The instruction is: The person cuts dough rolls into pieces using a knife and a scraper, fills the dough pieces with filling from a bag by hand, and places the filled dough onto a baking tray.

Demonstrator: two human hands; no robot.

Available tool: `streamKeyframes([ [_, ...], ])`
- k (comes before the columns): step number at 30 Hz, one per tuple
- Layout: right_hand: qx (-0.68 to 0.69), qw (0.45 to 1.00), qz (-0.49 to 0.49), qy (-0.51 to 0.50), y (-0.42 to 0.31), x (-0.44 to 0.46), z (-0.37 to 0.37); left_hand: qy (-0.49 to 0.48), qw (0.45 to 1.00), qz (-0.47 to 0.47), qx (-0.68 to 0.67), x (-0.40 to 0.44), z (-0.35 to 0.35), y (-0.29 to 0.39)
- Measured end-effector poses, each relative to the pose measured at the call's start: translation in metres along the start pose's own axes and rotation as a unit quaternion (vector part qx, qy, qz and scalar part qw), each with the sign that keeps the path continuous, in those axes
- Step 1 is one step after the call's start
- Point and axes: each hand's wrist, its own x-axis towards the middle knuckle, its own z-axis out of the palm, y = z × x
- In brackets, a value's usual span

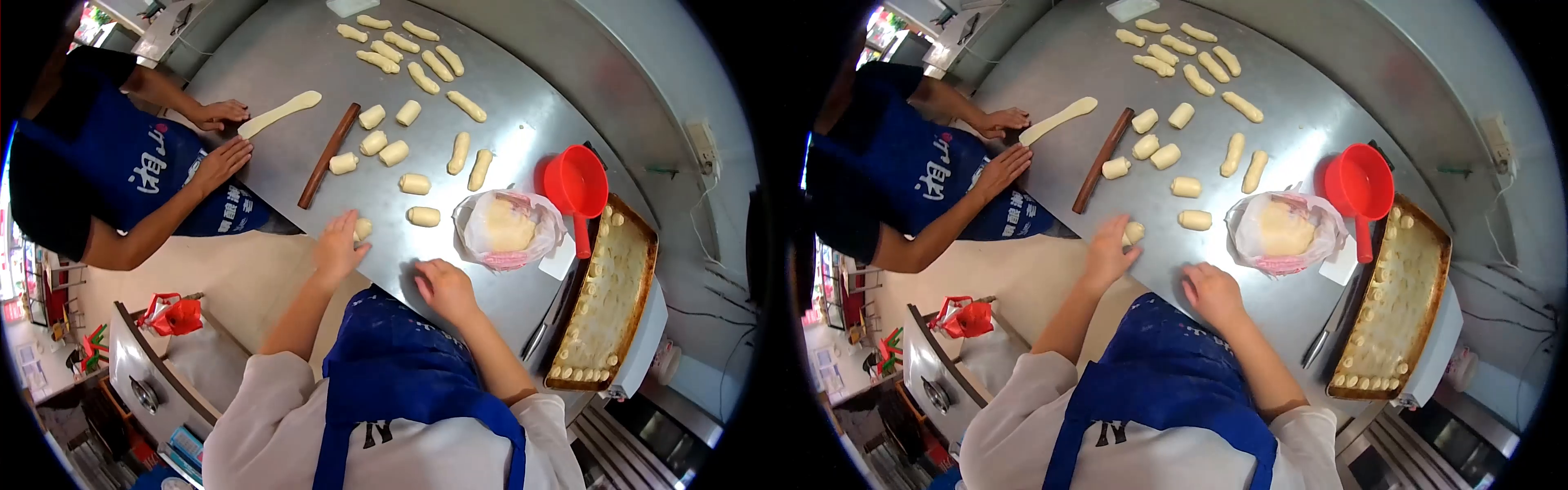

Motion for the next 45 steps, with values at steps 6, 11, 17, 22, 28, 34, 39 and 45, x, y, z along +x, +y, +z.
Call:
streamKeyframes([
  [6, 0.037, 0.989, 0.142, -0.001, -0.008, -0.038, 0.014, -0.001, 0.999, -0.017, -0.05, -0.014, 0.006, -0.024],
  [11, 0.018, 0.999, 0.028, 0.009, -0.023, 0.046, 0.047, 0.0, 0.999, 0.001, -0.05, -0.014, 0.002, -0.041],
  [17, -0.007, 0.999, -0.053, -0.004, -0.023, 0.112, 0.096, 0.02, 0.998, -0.013, -0.065, -0.021, 0.004, -0.042],
  [22, -0.007, 0.994, -0.001, -0.108, -0.028, 0.129, 0.107, 0.057, 0.997, 0.01, -0.044, -0.022, 0.009, -0.045],
  [28, -0.032, 0.994, 0.052, -0.088, -0.05, 0.112, 0.098, 0.048, 0.991, 0.093, -0.088, -0.034, 0.016, -0.064],
  [34, 0.035, 0.995, 0.007, 0.096, -0.065, 0.053, 0.04, -0.052, 0.886, -0.053, -0.457, -0.05, -0.02, -0.001],
  [39, 0.362, 0.9, 0.212, 0.119, -0.046, -0.014, -0.02, -0.247, 0.667, -0.153, -0.685, -0.035, -0.022, 0.083],
  [45, 0.336, 0.876, 0.264, 0.222, 0.014, -0.066, -0.066, -0.335, 0.644, -0.182, -0.664, -0.003, 0.018, 0.183],
])
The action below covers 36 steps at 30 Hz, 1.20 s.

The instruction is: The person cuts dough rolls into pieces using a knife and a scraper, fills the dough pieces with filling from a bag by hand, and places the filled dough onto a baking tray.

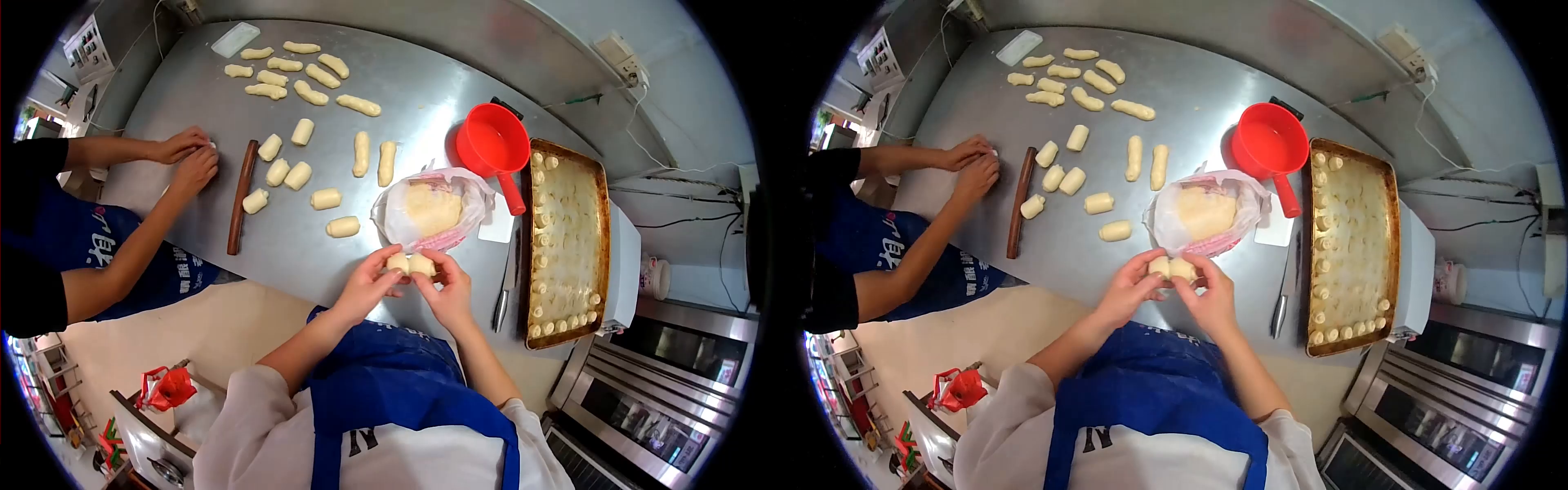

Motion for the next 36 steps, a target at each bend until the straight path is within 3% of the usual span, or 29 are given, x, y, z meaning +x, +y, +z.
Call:
streamKeyframes([
  [2, -0.188, 0.974, -0.12, 0.049, -0.012, 0.005, -0.026, 0.014, 1.0, 0.01, 0.014, 0.019, 0.021, -0.012],
  [3, -0.185, 0.974, -0.119, 0.048, -0.009, 0.009, -0.037, 0.018, 1.0, 0.009, 0.016, 0.028, 0.026, -0.02],
  [5, -0.205, 0.959, -0.165, 0.104, -0.002, 0.019, -0.055, 0.11, 0.994, -0.001, -0.026, 0.043, 0.033, -0.033],
  [6, -0.184, 0.965, -0.142, 0.122, 0.0, 0.028, -0.065, 0.16, 0.986, -0.014, -0.041, 0.049, 0.035, -0.033],
  [9, -0.194, 0.943, -0.189, 0.195, -0.008, 0.074, -0.1, 0.187, 0.973, -0.044, -0.13, 0.057, 0.029, -0.024],
  [11, -0.244, 0.924, -0.221, 0.195, -0.016, 0.114, -0.131, 0.178, 0.976, -0.047, -0.115, 0.061, 0.022, -0.02],
  [15, -0.27, 0.937, -0.165, 0.149, -0.016, 0.228, -0.175, 0.15, 0.981, -0.075, -0.101, 0.071, 0.029, 0.004],
  [17, -0.357, 0.921, -0.137, 0.081, 0.007, 0.28, -0.189, 0.129, 0.983, -0.081, -0.102, 0.077, 0.035, 0.013],
  [18, -0.398, 0.899, -0.169, 0.072, 0.028, 0.301, -0.19, 0.132, 0.983, -0.079, -0.104, 0.082, 0.035, 0.012],
  [23, -0.49, 0.85, -0.192, 0.004, 0.065, 0.34, -0.181, 0.109, 0.982, -0.087, -0.131, 0.095, 0.034, 0.006],
  [25, -0.535, 0.832, -0.147, -0.024, 0.062, 0.339, -0.182, 0.099, 0.979, -0.099, -0.146, 0.099, 0.033, 0.01],
  [26, -0.536, 0.832, -0.143, -0.025, 0.061, 0.334, -0.183, 0.088, 0.976, -0.112, -0.162, 0.1, 0.033, 0.011],
  [28, -0.404, 0.882, -0.222, 0.098, 0.041, 0.323, -0.182, 0.069, 0.974, -0.112, -0.182, 0.105, 0.029, 0.01],
  [30, -0.385, 0.888, -0.222, 0.119, 0.043, 0.323, -0.183, 0.051, 0.973, -0.109, -0.196, 0.112, 0.028, 0.016],
  [31, -0.365, 0.894, -0.218, 0.14, 0.047, 0.318, -0.185, 0.053, 0.969, -0.111, -0.214, 0.116, 0.034, 0.022],
  [32, -0.431, 0.888, -0.14, 0.085, 0.05, 0.314, -0.19, 0.054, 0.965, -0.113, -0.232, 0.118, 0.038, 0.026],
  [33, -0.429, 0.888, -0.137, 0.088, 0.046, 0.307, -0.19, 0.053, 0.965, -0.116, -0.229, 0.119, 0.04, 0.03],
  [36, -0.336, 0.915, -0.128, 0.181, 0.011, 0.28, -0.179, 0.027, 0.967, -0.099, -0.234, 0.123, 0.043, 0.037],
])
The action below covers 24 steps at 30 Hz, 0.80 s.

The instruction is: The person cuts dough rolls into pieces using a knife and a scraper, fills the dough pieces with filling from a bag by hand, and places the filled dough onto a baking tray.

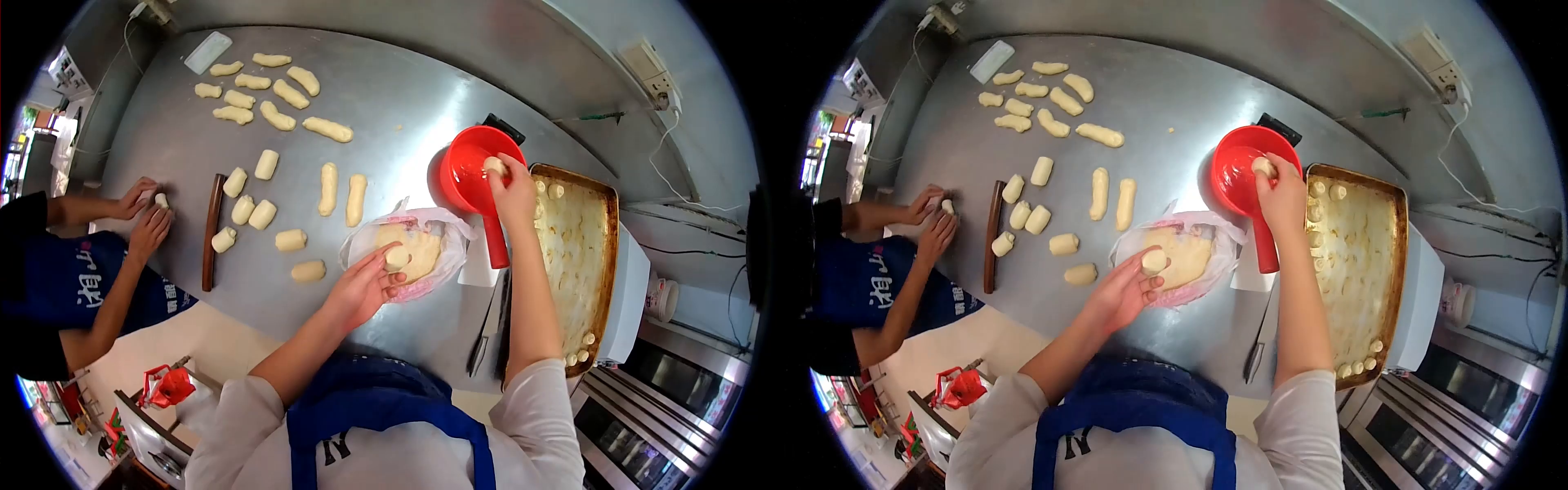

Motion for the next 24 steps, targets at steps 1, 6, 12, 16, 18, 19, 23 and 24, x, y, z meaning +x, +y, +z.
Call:
streamKeyframes([
  [1, 0.088, 0.996, 0.031, -0.006, -0.014, -0.014, -0.009, -0.004, 1.0, 0.011, 0.012, 0.001, 0.002, 0.0],
  [6, 0.182, 0.959, -0.058, -0.211, -0.097, -0.115, -0.048, -0.008, 0.999, 0.023, 0.031, 0.0, 0.001, -0.007],
  [12, 0.152, 0.967, -0.058, -0.194, -0.101, -0.184, -0.028, -0.027, 0.994, 0.018, 0.106, -0.022, -0.017, -0.034],
  [16, 0.154, 0.966, -0.113, -0.174, -0.116, -0.212, -0.019, 0.0, 0.996, -0.016, 0.087, -0.028, -0.043, -0.049],
  [18, 0.138, 0.975, -0.085, -0.149, -0.104, -0.206, -0.004, -0.011, 0.996, -0.02, 0.082, -0.025, -0.044, -0.048],
  [19, 0.124, 0.983, -0.06, -0.122, -0.097, -0.203, 0.005, -0.014, 0.99, -0.018, 0.141, -0.024, -0.033, -0.042],
  [23, 0.098, 0.987, 0.028, -0.123, -0.059, -0.174, 0.023, -0.013, 0.873, 0.103, 0.477, 0.023, -0.049, -0.034],
  [24, 0.094, 0.986, 0.019, -0.14, -0.06, -0.163, 0.026, 0.056, 0.713, 0.273, 0.643, 0.021, -0.025, -0.021],
])
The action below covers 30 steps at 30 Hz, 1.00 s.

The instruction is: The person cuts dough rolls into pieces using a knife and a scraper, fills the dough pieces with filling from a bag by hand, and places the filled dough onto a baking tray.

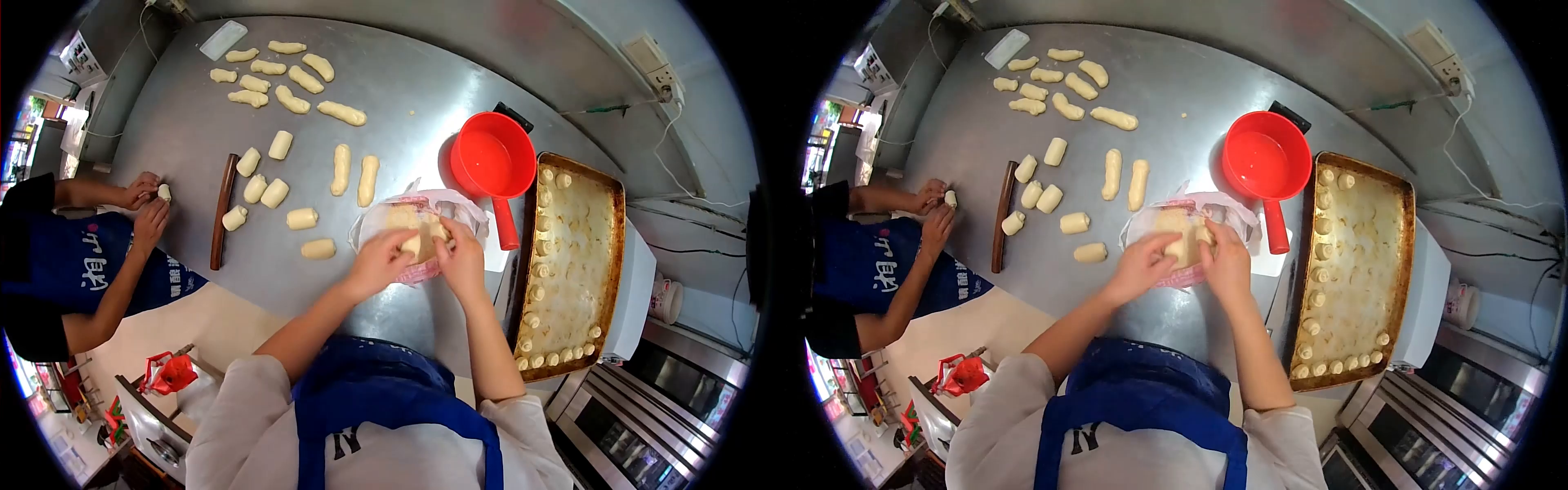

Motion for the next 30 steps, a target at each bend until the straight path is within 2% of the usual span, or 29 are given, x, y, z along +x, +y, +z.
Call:
streamKeyframes([
  [1, 0.001, 1.0, 0.001, 0.0, 0.004, 0.01, 0.004, -0.001, 1.0, -0.001, 0.001, 0.012, -0.002, -0.002],
  [3, -0.07, 0.994, -0.075, -0.041, 0.017, 0.028, 0.02, 0.005, 0.976, 0.094, 0.196, 0.035, -0.005, -0.009],
  [4, -0.09, 0.991, -0.086, -0.042, 0.021, 0.035, 0.028, 0.006, 0.974, 0.11, 0.197, 0.043, -0.004, -0.015],
  [8, -0.154, 0.979, -0.128, -0.049, 0.028, 0.047, 0.047, 0.005, 0.966, 0.092, 0.242, 0.052, 0.0, -0.021],
  [10, -0.207, 0.965, -0.145, -0.068, 0.028, 0.049, 0.05, -0.029, 0.94, 0.062, 0.334, 0.051, 0.001, -0.028],
  [11, -0.207, 0.965, -0.145, -0.066, 0.029, 0.052, 0.05, -0.029, 0.939, 0.065, 0.335, 0.053, 0.001, -0.031],
  [13, -0.16, 0.966, -0.203, 0.019, 0.029, 0.051, 0.051, 0.037, 0.934, 0.138, 0.328, 0.049, 0.002, -0.035],
  [14, -0.161, 0.967, -0.198, 0.018, 0.032, 0.045, 0.052, 0.032, 0.935, 0.137, 0.326, 0.045, 0.003, -0.037],
  [16, -0.187, 0.971, -0.142, -0.052, 0.03, 0.047, 0.047, 0.027, 0.936, 0.131, 0.326, 0.049, -0.001, -0.034],
  [17, -0.189, 0.97, -0.145, -0.044, 0.029, 0.048, 0.045, 0.031, 0.934, 0.138, 0.328, 0.051, -0.003, -0.031],
  [19, -0.046, 0.994, -0.086, 0.044, 0.019, 0.036, 0.039, 0.083, 0.98, 0.108, 0.144, 0.044, -0.006, -0.024],
  [20, -0.045, 0.994, -0.086, 0.051, 0.017, 0.03, 0.035, 0.081, 0.979, 0.114, 0.146, 0.043, -0.01, -0.021],
  [21, 0.144, 0.989, 0.023, 0.024, 0.016, 0.024, 0.028, 0.022, 0.996, -0.037, -0.081, 0.041, -0.016, -0.018],
  [22, 0.327, 0.936, 0.128, -0.003, 0.015, 0.016, 0.02, -0.042, 0.935, -0.187, -0.299, 0.038, -0.022, -0.015],
  [23, 0.33, 0.935, 0.127, 0.006, 0.015, 0.007, 0.01, -0.048, 0.937, -0.183, -0.294, 0.033, -0.029, -0.012],
  [24, 0.46, 0.863, 0.207, -0.025, 0.009, -0.004, -0.004, -0.079, 0.891, -0.214, -0.393, 0.024, -0.036, -0.004],
  [25, 0.578, 0.764, 0.28, -0.053, 0.006, -0.018, -0.013, -0.111, 0.831, -0.247, -0.486, 0.013, -0.04, 0.002],
  [26, 0.589, 0.762, 0.262, -0.059, 0.007, -0.032, -0.019, -0.125, 0.833, -0.245, -0.48, 0.007, -0.04, 0.007],
  [27, 0.591, 0.763, 0.259, -0.042, 0.004, -0.045, -0.024, -0.15, 0.803, -0.252, -0.519, 0.0, -0.039, 0.011],
  [28, 0.646, 0.718, 0.254, -0.044, 0.001, -0.059, -0.031, -0.177, 0.77, -0.261, -0.555, -0.006, -0.035, 0.015],
  [30, 0.732, 0.633, 0.249, -0.043, 0.008, -0.09, -0.041, -0.214, 0.763, -0.264, -0.55, -0.015, -0.026, 0.022],
])
